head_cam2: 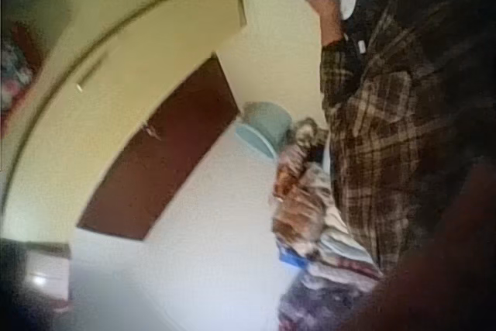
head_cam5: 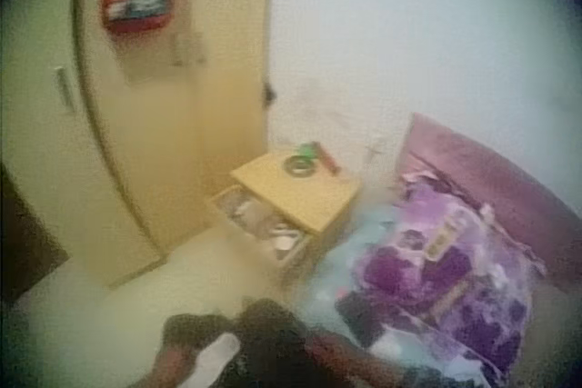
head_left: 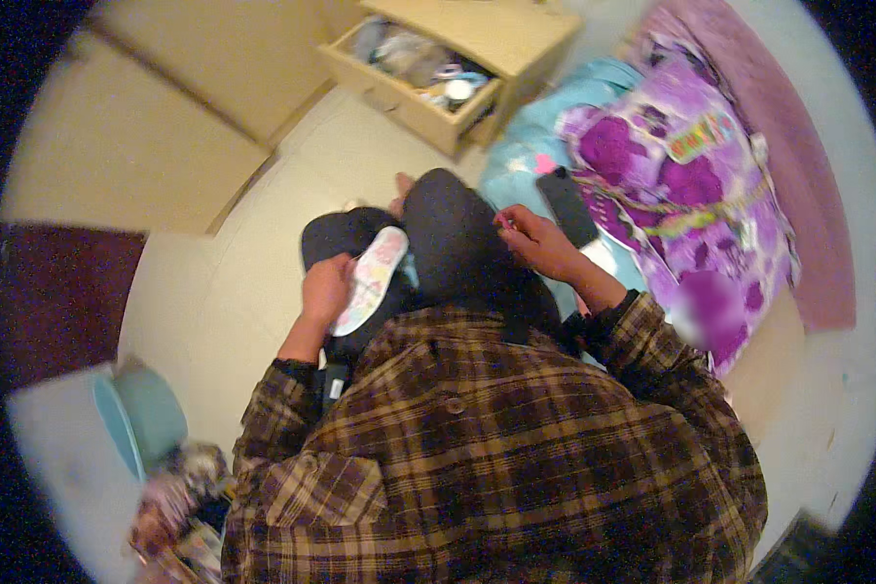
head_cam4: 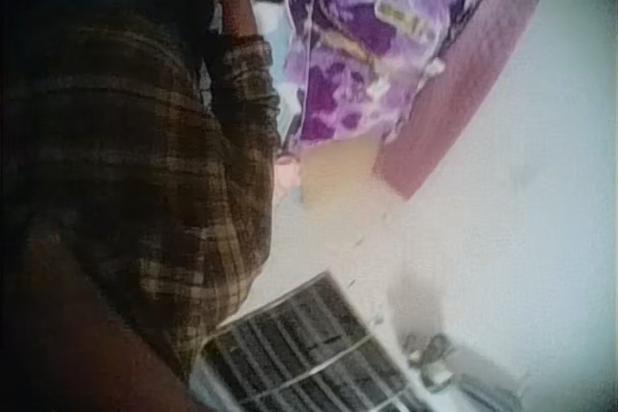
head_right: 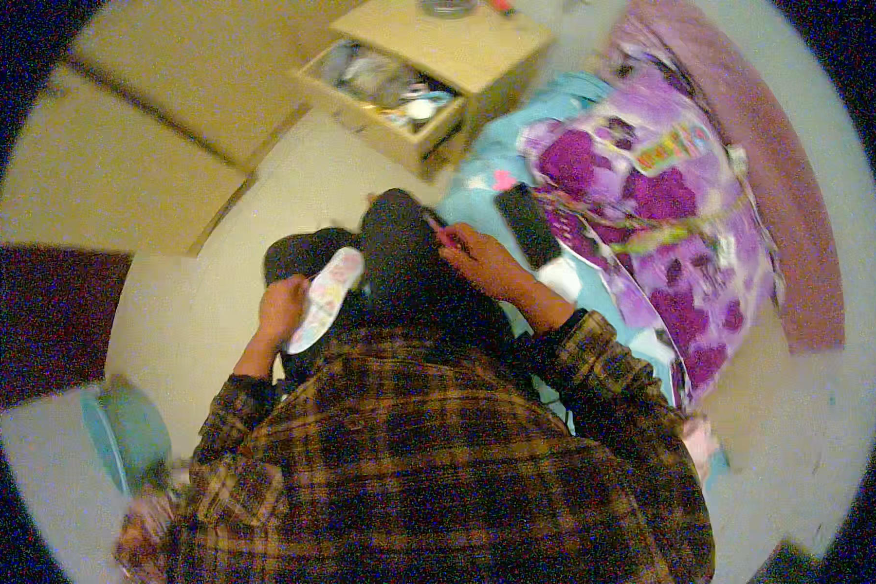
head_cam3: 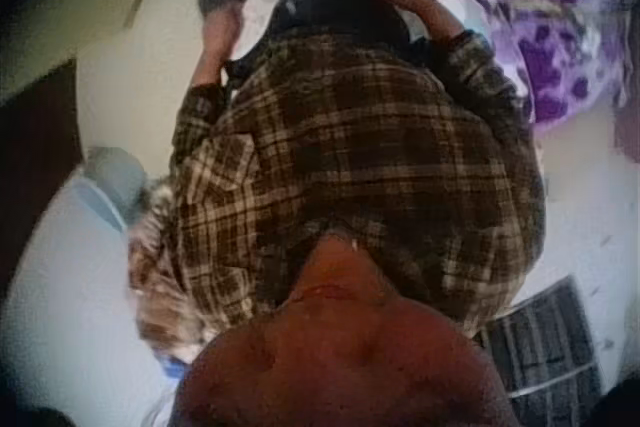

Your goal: The person uses a needle to stitch parts of an insole, then handles a colorful braided cord and applies adhesive labels from a card.

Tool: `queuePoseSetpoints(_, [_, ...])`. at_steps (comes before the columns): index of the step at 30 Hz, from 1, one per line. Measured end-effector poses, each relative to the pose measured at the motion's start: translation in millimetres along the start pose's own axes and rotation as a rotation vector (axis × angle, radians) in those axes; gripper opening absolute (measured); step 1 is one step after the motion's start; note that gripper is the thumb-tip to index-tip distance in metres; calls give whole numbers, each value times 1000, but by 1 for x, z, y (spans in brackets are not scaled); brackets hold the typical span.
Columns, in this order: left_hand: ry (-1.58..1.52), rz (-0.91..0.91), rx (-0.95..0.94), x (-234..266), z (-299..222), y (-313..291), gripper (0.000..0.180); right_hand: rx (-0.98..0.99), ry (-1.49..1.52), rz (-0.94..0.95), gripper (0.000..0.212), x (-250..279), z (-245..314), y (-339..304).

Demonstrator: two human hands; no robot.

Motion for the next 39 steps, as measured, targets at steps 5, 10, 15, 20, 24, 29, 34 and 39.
queuePoseSetpoints(5, [-140,-282,79,7,6,-26,17,421,-175,369,24,-97,69,45])
queuePoseSetpoints(10, [-285,-488,215,9,27,-45,13,431,-394,495,24,-153,58,63])
queuePoseSetpoints(15, [-317,-592,186,6,29,-46,13,538,-621,334,26,-162,74,68])
queuePoseSetpoints(20, [-329,-545,205,3,32,-45,14,583,-757,256,27,-163,89,67])
queuePoseSetpoints(24, [-312,-535,208,3,30,-43,14,577,-806,246,28,-167,95,73])
queuePoseSetpoints(29, [-305,-503,198,1,31,-40,15,674,-817,239,28,-179,95,78])
queuePoseSetpoints(34, [-278,-498,187,2,31,-38,14,742,-837,255,27,-188,95,79])
queuePoseSetpoints(39, [-282,-503,154,-1,33,-37,13,672,-802,290,26,-192,88,83])
Point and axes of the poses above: each hand's wrist, its own y-axis towards the middle knuckle, its own x-axis out of the back of the hand, z = x × y, the point moved 7 cm from there along y, towards the middle knuckle, and after that the axes turned 2 degrees about -z, right-handed, at the moved point
